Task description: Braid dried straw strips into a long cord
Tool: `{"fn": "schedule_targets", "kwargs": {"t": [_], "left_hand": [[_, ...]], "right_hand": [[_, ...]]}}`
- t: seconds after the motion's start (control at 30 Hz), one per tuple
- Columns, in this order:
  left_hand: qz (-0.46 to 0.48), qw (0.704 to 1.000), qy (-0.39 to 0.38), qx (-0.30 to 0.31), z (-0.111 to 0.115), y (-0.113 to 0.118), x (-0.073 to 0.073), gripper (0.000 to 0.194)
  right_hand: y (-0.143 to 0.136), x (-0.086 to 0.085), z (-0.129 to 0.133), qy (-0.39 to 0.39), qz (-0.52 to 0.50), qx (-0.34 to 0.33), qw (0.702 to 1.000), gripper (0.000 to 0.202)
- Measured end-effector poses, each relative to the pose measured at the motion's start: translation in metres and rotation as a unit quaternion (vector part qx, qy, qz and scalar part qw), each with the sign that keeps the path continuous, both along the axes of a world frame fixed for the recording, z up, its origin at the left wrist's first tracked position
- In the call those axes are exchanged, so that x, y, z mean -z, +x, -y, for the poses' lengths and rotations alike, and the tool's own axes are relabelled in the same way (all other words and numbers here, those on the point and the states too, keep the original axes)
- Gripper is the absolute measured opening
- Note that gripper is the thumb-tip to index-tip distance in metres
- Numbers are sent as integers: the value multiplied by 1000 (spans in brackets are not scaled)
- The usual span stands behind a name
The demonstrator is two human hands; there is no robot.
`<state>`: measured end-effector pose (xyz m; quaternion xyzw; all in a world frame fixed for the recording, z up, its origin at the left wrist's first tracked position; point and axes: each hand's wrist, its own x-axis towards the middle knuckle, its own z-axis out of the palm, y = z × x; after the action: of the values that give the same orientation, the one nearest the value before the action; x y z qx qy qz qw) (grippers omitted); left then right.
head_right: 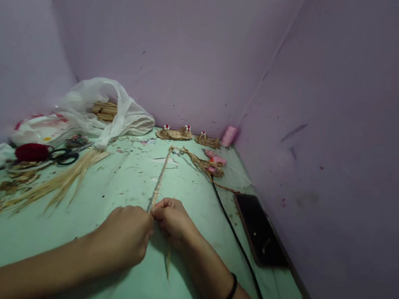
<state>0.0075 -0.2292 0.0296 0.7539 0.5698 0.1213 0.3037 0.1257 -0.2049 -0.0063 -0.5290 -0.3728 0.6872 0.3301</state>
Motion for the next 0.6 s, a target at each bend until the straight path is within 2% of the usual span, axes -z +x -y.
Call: {"fn": "schedule_targets", "kwargs": {"t": [0.07,0.1,0.13,0.17,0.23,0.3,0.37,0.47,0.6], "left_hand": [[-16,1000,10,-3,-16,-9,-10,17],[9,999,4,-36,-25,-13,-13,20],[47,996,-39,-59,-33,-17,-15,18],[87,987,-114,-65,-41,-19,-14,16],[164,949,-266,-50,-51,-22,-6,17],[219,910,-352,-31,-55,-21,6,18],[230,905,-356,-38,-55,-20,17,17],[160,930,-326,-59,-52,-17,22,11],[120,951,-279,-56,-49,-13,23,13]], "right_hand": [[2,-3,0,10,-19,-9,1000,7],[3,-4,0,13,-25,-18,999,6],[4,-6,0,13,-30,-28,999,6],[5,-7,0,12,-34,-37,999,7],[6,-8,-1,13,-45,-48,998,12],[7,-5,-3,29,-40,-60,997,15],[9,0,-6,63,9,-81,995,14],[12,8,-9,145,139,-107,974,7],[15,5,-3,248,342,-121,898,7]]}}
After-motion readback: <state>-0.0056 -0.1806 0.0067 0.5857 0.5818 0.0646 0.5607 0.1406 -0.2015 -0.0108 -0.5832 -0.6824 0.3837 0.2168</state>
